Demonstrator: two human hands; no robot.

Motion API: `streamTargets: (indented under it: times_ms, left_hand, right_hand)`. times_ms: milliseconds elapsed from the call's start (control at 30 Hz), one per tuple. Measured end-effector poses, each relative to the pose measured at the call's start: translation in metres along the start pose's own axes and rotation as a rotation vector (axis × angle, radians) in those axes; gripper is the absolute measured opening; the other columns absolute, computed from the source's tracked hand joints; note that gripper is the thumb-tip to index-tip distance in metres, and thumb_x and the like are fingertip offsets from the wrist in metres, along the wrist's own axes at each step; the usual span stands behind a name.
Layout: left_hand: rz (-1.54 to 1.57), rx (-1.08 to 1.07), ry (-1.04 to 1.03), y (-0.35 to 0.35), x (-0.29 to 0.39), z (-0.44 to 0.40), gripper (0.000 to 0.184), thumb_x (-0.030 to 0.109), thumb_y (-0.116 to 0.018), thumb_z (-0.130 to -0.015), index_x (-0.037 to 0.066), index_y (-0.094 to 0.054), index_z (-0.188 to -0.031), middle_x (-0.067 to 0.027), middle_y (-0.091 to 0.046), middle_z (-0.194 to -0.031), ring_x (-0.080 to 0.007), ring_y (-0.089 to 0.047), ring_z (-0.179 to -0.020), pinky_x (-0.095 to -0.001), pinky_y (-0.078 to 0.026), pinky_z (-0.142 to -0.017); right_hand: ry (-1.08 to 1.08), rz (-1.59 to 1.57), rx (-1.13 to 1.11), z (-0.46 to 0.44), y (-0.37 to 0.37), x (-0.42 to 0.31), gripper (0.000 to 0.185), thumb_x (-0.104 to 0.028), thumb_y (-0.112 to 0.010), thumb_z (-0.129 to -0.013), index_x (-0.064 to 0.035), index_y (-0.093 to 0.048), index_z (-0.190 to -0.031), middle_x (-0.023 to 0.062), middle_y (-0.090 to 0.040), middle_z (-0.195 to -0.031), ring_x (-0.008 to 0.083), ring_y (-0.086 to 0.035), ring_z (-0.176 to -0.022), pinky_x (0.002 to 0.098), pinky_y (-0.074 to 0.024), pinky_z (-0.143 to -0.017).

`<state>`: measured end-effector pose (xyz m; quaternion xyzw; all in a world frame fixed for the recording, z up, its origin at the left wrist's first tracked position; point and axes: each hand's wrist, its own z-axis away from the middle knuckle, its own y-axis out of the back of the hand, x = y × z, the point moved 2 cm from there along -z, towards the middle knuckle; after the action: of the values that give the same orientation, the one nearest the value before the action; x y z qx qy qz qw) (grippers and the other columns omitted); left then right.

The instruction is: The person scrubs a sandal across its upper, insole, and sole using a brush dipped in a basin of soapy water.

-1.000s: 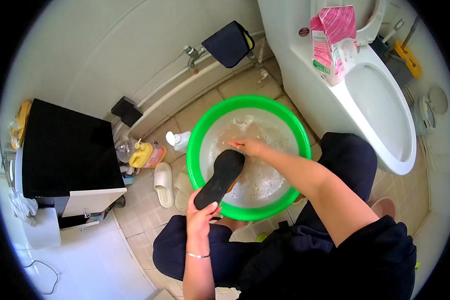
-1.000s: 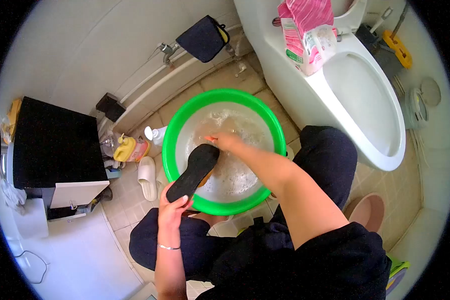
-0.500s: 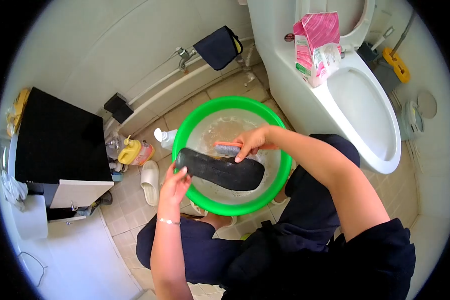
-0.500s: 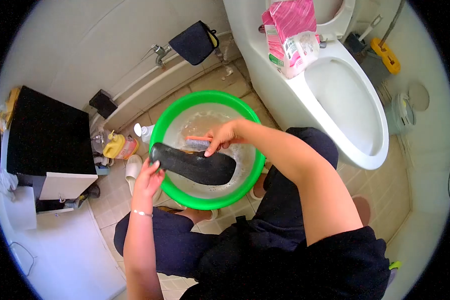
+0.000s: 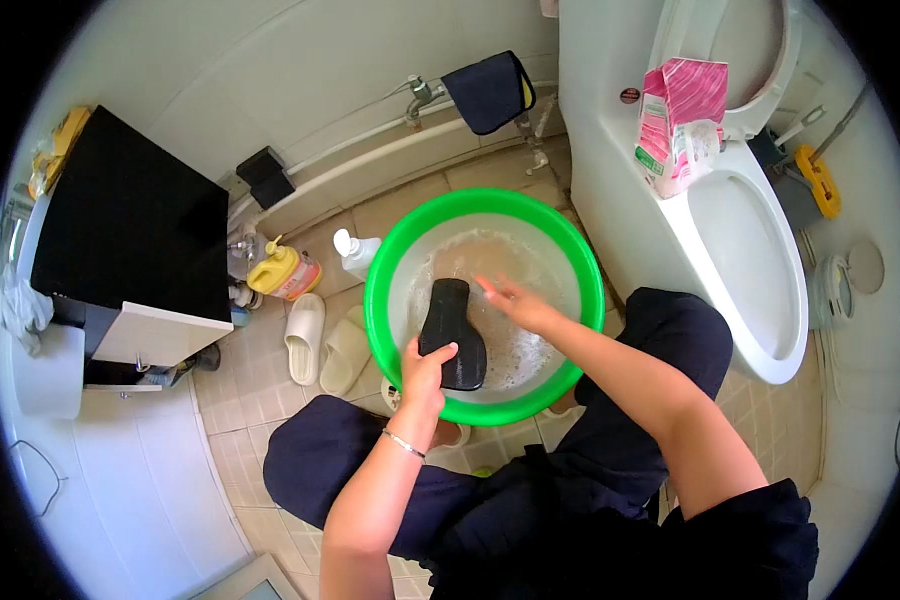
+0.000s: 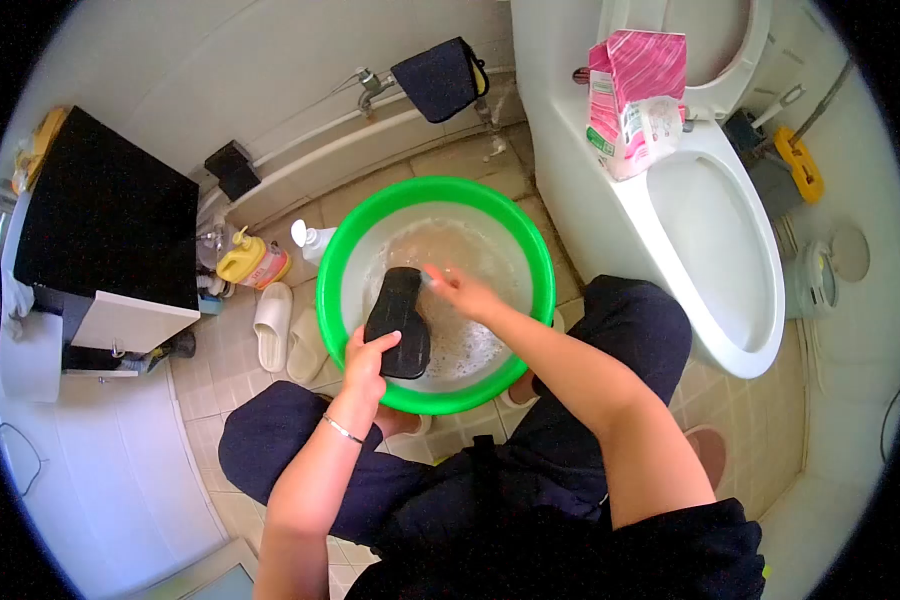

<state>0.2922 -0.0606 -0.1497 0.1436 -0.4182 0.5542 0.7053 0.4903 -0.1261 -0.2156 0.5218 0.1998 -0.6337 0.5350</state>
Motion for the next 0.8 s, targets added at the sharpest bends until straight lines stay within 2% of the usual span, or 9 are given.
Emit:
streamTargets:
  times_ms: [33, 100, 133, 233, 300, 500, 600, 700, 800]
  left_hand:
    - [-0.006, -0.005, -0.001, 0.003, 0.003, 0.005, 0.045, -0.004, -0.068, -0.073, -0.003, -0.051, -0.115, -0.0114, -0.063, -0.101, -0.0222, -0.063, -0.087, -0.0332, -0.052, -0.078]
    - [-0.022, -0.014, -0.007, 0.010, 0.010, 0.013, 0.042, -0.008, -0.065, -0.071, -0.003, -0.053, -0.111, -0.0112, -0.064, -0.098, -0.0218, -0.064, -0.084, -0.0328, -0.052, -0.075]
    - [-0.073, -0.011, -0.015, 0.012, 0.011, 0.013, 0.041, -0.009, -0.064, -0.072, -0.004, -0.053, -0.111, -0.0115, -0.064, -0.098, -0.0215, -0.064, -0.085, -0.0324, -0.052, -0.075]
    - [-0.152, -0.025, 0.014, 0.015, 0.009, 0.010, 0.043, -0.009, -0.063, -0.071, -0.003, -0.053, -0.113, -0.0112, -0.063, -0.098, -0.0213, -0.063, -0.085, -0.0322, -0.051, -0.076]
    - [-0.142, -0.040, 0.020, 0.015, 0.009, 0.007, 0.043, -0.009, -0.063, -0.071, -0.003, -0.053, -0.113, -0.0109, -0.063, -0.098, -0.0209, -0.063, -0.085, -0.0319, -0.051, -0.076]
    - [-0.152, -0.076, -0.025, 0.022, 0.004, 0.000, 0.043, -0.010, -0.062, -0.071, -0.002, -0.053, -0.113, -0.0097, -0.063, -0.097, -0.0198, -0.062, -0.084, -0.0306, -0.050, -0.076]
    - [-0.154, -0.063, -0.029, 0.022, 0.005, 0.005, 0.042, -0.011, -0.061, -0.071, -0.003, -0.053, -0.112, -0.0092, -0.063, -0.096, -0.0194, -0.062, -0.084, -0.0303, -0.050, -0.076]
    - [-0.120, -0.056, -0.024, 0.017, 0.011, 0.002, 0.042, -0.012, -0.060, -0.071, -0.003, -0.054, -0.112, -0.0086, -0.063, -0.095, -0.0189, -0.062, -0.084, -0.0305, -0.050, -0.077]
    - [-0.121, -0.065, 0.032, 0.020, 0.011, 0.000, 0.043, -0.012, -0.060, -0.071, -0.003, -0.053, -0.113, -0.0090, -0.063, -0.097, -0.0186, -0.062, -0.085, -0.0307, -0.049, -0.078]
  right_hand:
    - [0.004, -0.003, -0.006, 0.004, 0.002, -0.008, 0.069, -0.053, -0.057, -0.083, -0.0107, -0.042, -0.135, 0.0127, -0.060, -0.112, 0.0242, -0.058, -0.099, 0.0356, -0.0471, -0.080]
    - [-0.247, -0.472, 0.471, 0.013, 0.012, -0.017, 0.056, -0.039, -0.052, -0.091, -0.0167, -0.038, -0.140, 0.0138, -0.054, -0.129, 0.0257, -0.054, -0.114, 0.0344, -0.0415, -0.095]
    - [-0.245, -0.475, 0.463, 0.007, 0.005, -0.003, 0.056, -0.039, -0.052, -0.091, -0.0167, -0.038, -0.140, 0.0138, -0.054, -0.129, 0.0257, -0.054, -0.114, 0.0344, -0.0415, -0.095]
    - [0.042, -0.072, 0.431, 0.004, -0.014, 0.013, 0.049, -0.019, -0.053, -0.091, -0.0104, -0.042, -0.138, 0.0120, -0.048, -0.135, 0.0204, -0.045, -0.125, 0.0298, -0.0344, -0.102]
    - [0.295, -0.333, -0.086, 0.007, -0.028, -0.006, 0.040, -0.010, -0.049, -0.092, -0.0138, -0.051, -0.131, 0.0083, -0.046, -0.139, 0.0232, -0.047, -0.124, 0.0312, -0.0373, -0.101]
    - [0.486, 0.364, -0.293, 0.058, -0.036, -0.089, 0.037, -0.024, -0.051, -0.091, -0.0197, -0.053, -0.128, 0.0086, -0.053, -0.130, 0.0294, -0.055, -0.112, 0.0360, -0.0419, -0.097]
    - [0.229, 0.232, -0.132, -0.003, -0.039, -0.057, 0.046, -0.046, -0.037, -0.096, -0.0166, -0.053, -0.127, 0.0120, -0.058, -0.122, 0.0297, -0.056, -0.111, 0.0373, -0.0429, -0.093]
    - [0.252, 0.158, -0.037, -0.041, -0.048, -0.020, 0.045, -0.044, -0.039, -0.096, -0.0155, -0.053, -0.127, 0.0132, -0.059, -0.121, 0.0297, -0.056, -0.110, 0.0378, -0.0431, -0.092]
    - [0.273, 0.379, -0.178, 0.050, -0.038, -0.082, 0.043, -0.040, -0.039, -0.096, -0.0171, -0.050, -0.130, 0.0127, -0.055, -0.126, 0.0302, -0.057, -0.109, 0.0388, -0.0442, -0.091]
